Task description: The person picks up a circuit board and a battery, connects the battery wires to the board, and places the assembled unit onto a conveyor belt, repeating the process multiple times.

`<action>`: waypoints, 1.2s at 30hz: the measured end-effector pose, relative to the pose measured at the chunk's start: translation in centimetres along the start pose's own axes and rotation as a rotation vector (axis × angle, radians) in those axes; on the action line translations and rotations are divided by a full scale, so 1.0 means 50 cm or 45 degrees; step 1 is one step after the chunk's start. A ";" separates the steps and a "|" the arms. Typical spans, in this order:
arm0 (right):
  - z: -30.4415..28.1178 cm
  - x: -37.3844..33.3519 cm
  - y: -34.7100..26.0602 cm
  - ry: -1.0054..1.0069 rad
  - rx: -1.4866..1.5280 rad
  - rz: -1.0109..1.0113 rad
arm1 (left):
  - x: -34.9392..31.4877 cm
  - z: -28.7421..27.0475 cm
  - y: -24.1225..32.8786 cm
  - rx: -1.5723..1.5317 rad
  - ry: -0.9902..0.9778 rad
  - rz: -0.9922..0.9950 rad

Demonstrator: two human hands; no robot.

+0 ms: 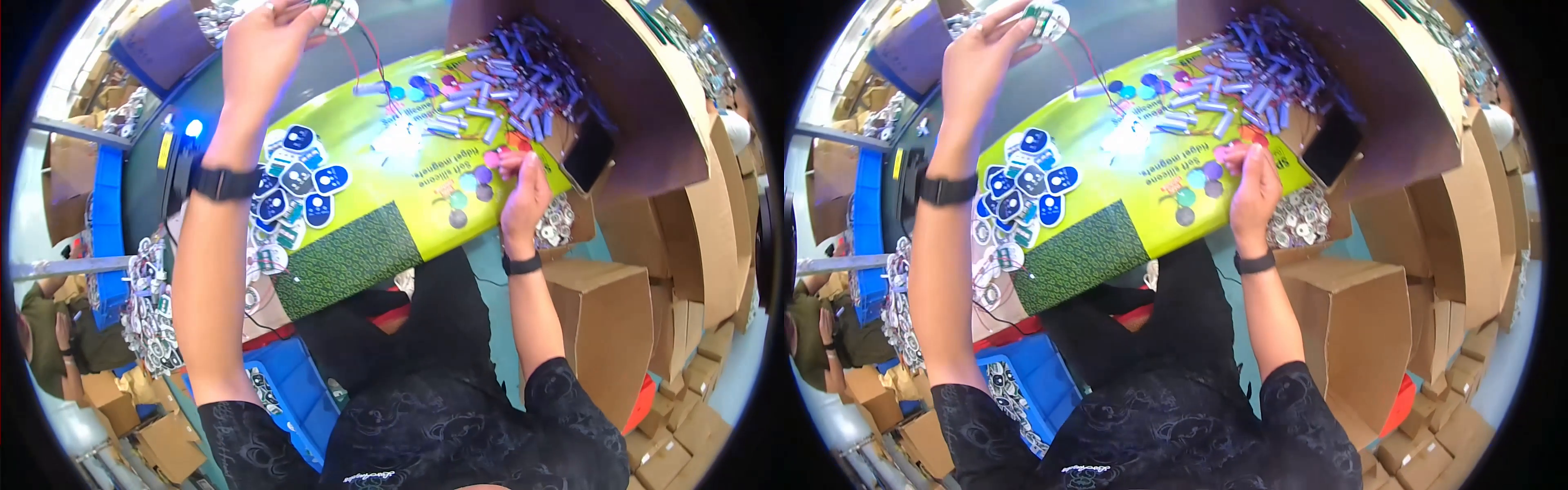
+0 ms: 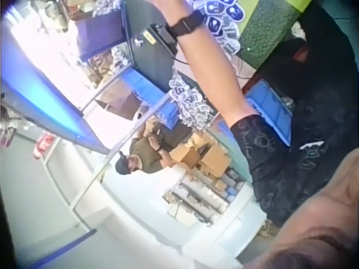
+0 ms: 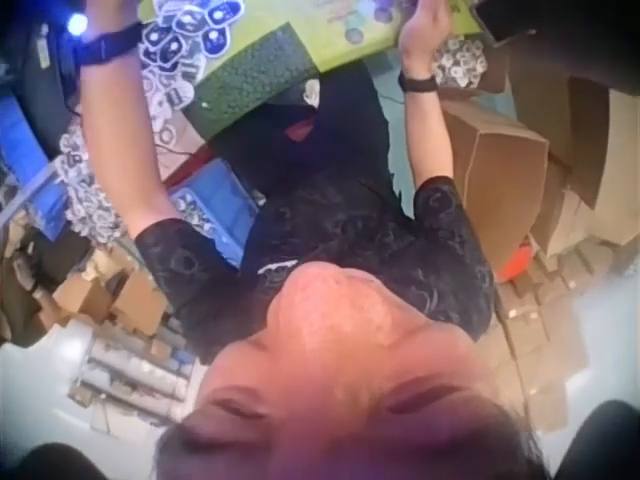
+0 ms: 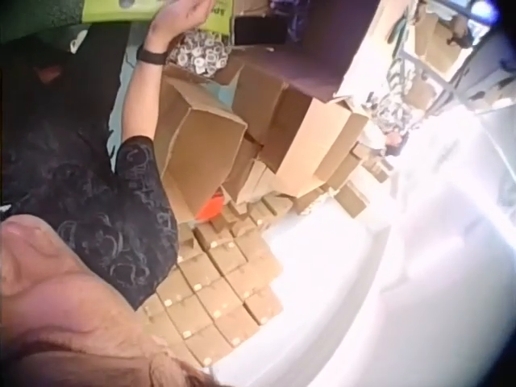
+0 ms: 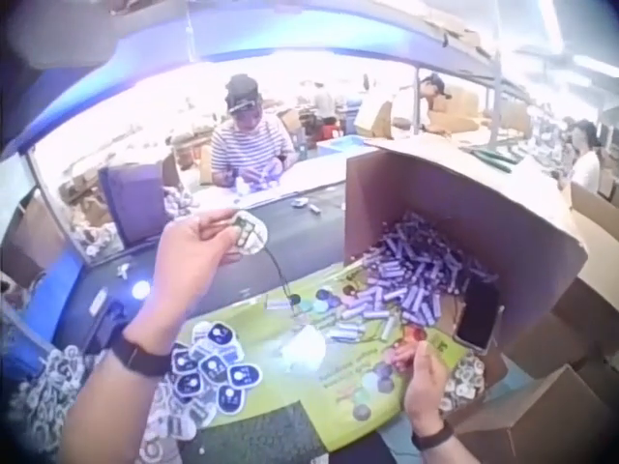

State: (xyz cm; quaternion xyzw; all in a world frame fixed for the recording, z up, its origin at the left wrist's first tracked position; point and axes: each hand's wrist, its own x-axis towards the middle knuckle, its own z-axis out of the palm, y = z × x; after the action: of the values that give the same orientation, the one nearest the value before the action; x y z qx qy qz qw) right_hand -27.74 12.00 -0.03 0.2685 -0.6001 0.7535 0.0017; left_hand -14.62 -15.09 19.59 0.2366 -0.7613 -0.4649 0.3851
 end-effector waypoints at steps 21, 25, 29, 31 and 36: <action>0.008 -0.008 -0.016 -0.164 -0.260 0.000 | 0.117 -0.234 -0.459 1.284 0.482 -0.320; 0.009 -0.008 -0.014 -0.133 -0.274 0.017 | 0.056 -0.138 -0.334 0.905 -0.075 -0.082; 0.004 -0.004 -0.015 -0.118 -0.292 -0.022 | -0.041 0.016 -0.231 0.771 -0.480 0.212; 0.002 0.000 -0.029 -0.126 -0.312 -0.011 | -0.078 0.071 -0.203 0.756 -0.591 0.172; 0.020 -0.030 -0.018 -0.154 -0.343 -0.044 | -0.167 0.085 -0.254 0.914 -0.655 0.042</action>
State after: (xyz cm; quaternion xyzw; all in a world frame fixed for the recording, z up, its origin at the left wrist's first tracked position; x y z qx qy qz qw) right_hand -25.77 11.83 0.30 0.3211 -0.6900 0.6485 0.0146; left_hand -13.12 -12.65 4.06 0.2196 -0.9494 -0.2085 0.0839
